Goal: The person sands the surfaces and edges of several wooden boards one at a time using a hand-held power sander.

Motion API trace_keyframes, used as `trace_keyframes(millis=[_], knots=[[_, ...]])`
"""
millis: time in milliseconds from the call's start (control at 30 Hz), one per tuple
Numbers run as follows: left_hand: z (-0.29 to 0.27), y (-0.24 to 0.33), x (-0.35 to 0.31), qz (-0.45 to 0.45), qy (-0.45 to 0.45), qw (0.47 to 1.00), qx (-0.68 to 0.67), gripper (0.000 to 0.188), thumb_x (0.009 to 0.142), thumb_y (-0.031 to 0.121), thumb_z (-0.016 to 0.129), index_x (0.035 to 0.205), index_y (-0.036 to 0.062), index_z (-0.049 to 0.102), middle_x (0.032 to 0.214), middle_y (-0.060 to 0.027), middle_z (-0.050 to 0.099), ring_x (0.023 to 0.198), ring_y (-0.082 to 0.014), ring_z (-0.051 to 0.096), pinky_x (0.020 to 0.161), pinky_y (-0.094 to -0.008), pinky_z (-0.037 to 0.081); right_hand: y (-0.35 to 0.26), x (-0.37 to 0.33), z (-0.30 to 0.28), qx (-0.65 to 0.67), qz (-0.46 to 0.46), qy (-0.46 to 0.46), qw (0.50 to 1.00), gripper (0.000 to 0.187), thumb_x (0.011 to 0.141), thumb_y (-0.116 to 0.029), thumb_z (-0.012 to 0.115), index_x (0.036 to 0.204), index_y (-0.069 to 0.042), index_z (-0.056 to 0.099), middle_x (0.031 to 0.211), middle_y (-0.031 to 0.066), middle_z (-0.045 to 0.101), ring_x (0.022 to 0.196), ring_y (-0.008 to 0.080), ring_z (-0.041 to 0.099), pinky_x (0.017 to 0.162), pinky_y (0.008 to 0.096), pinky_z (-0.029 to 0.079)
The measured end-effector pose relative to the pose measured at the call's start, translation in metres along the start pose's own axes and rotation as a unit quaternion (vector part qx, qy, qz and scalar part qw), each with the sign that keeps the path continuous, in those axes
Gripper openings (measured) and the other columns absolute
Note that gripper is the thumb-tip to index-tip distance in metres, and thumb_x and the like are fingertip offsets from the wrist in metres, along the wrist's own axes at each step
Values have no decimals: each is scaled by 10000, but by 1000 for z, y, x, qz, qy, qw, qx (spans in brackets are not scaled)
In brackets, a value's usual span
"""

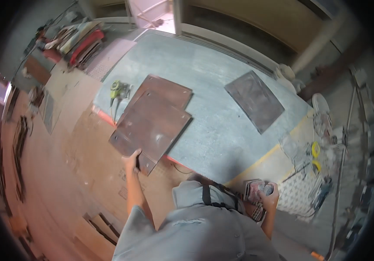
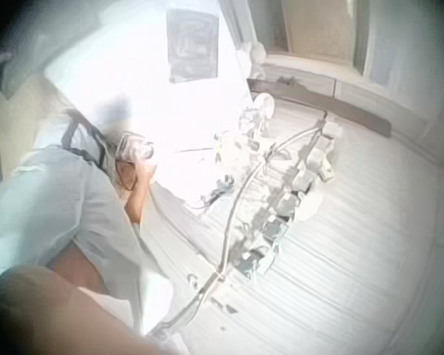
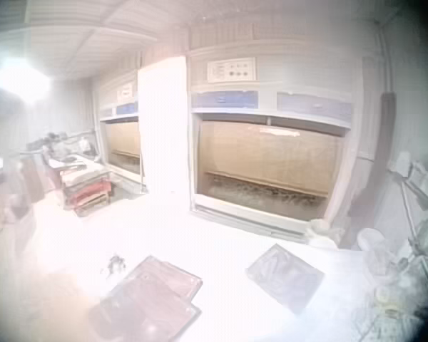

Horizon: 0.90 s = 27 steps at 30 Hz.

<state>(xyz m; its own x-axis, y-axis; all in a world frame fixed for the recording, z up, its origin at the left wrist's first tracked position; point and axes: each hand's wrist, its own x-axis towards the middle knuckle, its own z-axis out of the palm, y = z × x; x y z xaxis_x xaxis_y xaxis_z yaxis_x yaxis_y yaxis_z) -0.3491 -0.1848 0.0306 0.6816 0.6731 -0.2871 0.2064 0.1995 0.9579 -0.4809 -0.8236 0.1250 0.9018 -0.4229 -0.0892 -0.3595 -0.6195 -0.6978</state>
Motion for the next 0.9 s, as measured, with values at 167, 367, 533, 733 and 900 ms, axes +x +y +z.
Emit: trace_keyframes(millis=[167, 367, 533, 733, 900], knots=[[-27, -3, -1, -129, 133, 982, -21, 910, 954, 629, 767, 1453, -109, 581, 1365, -206, 691, 1180, -354, 690, 1032, -489, 572, 3, -22, 6, 0, 33, 58, 998, 593, 728, -400, 981, 1118, -54, 697, 946, 151, 720, 864, 260, 703, 800, 401, 580], [-2, 47, -16, -70, 11, 994, 89, 726, 1081, 545, 629, 1341, -132, 657, 1191, -180, 753, 989, -288, 749, 879, -426, 619, 1, -30, -4, -27, -29, 112, 993, 587, 757, -313, 977, 1170, -11, 688, 1029, 165, 721, 938, 320, 713, 826, 419, 571], [106, 11, -36, -4, -158, 946, 281, 646, 1068, 475, 681, 1228, -150, 723, 1113, -162, 776, 945, -253, 723, 848, -395, 578, 2, -35, -29, 31, 24, 129, 991, 600, 762, -312, 968, 1195, -10, 682, 1046, 169, 726, 956, 328, 711, 831, 432, 570], [233, -67, -86, 204, -223, 773, 557, 775, 929, 630, 773, 1041, -134, 712, 838, -288, 722, 800, -409, 696, 820, -520, 542, 23, -35, -31, 25, 45, 117, 992, 679, 735, -350, 949, 1270, -68, 640, 1154, 174, 670, 1053, 363, 652, 909, 473, 537], [260, -81, -152, 432, -237, 645, 585, 1044, 805, 625, 856, 1564, 36, 449, 1594, -336, 423, 1478, -514, 378, 1189, -620, 337, 32, -26, -3, 120, 71, 56, 989, 646, 752, -209, 921, 1306, -58, 624, 1140, 183, 713, 1056, 315, 716, 928, 430, 562]])
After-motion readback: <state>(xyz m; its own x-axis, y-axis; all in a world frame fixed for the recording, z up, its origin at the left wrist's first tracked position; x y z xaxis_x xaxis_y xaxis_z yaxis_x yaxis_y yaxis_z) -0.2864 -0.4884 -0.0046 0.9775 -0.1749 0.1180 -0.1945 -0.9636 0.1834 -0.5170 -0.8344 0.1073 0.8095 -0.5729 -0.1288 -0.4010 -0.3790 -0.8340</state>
